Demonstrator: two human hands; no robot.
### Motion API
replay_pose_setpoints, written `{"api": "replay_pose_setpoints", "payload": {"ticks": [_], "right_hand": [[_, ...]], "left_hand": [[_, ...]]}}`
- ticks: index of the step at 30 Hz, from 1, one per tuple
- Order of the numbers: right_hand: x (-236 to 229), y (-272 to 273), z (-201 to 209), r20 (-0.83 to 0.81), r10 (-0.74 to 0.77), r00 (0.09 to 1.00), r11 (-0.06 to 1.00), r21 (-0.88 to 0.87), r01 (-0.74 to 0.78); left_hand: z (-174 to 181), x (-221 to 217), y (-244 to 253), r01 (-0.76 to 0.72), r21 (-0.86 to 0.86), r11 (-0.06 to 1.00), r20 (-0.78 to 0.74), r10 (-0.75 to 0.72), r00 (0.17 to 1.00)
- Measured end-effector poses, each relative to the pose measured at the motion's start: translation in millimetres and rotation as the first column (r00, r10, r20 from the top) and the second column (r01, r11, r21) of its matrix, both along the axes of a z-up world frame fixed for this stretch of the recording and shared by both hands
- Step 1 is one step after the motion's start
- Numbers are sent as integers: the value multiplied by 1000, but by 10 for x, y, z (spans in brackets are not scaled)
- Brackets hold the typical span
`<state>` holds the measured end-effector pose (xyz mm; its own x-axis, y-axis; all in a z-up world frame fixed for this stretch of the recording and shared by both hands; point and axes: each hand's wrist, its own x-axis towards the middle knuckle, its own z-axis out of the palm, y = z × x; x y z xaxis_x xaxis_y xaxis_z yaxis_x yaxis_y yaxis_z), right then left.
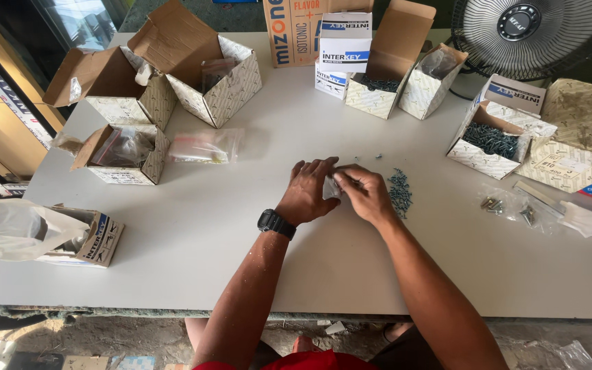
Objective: The person picks up small metal screws from a pile on a white table and places them into a small clear plastic bag. The person then seals the bag and places it into a cardboard box.
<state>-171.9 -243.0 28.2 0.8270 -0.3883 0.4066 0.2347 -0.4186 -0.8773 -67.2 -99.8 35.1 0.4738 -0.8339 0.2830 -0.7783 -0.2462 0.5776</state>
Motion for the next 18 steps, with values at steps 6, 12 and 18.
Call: {"api": "replay_pose_setpoints", "payload": {"ticks": [6,12,18], "right_hand": [[-55,-5,71,-30,33,999,999,5,-33],[51,-76,-239,-36,-234,972,963,-145,227],[5,-8,-161,-9,-254,967,929,-280,241]], "left_hand": [[-43,-11,68,31,-81,996,54,-26,998],[-109,-56,39,43,-139,989,131,-25,991],[-121,-44,7,36,-137,990,158,-14,987]]}}
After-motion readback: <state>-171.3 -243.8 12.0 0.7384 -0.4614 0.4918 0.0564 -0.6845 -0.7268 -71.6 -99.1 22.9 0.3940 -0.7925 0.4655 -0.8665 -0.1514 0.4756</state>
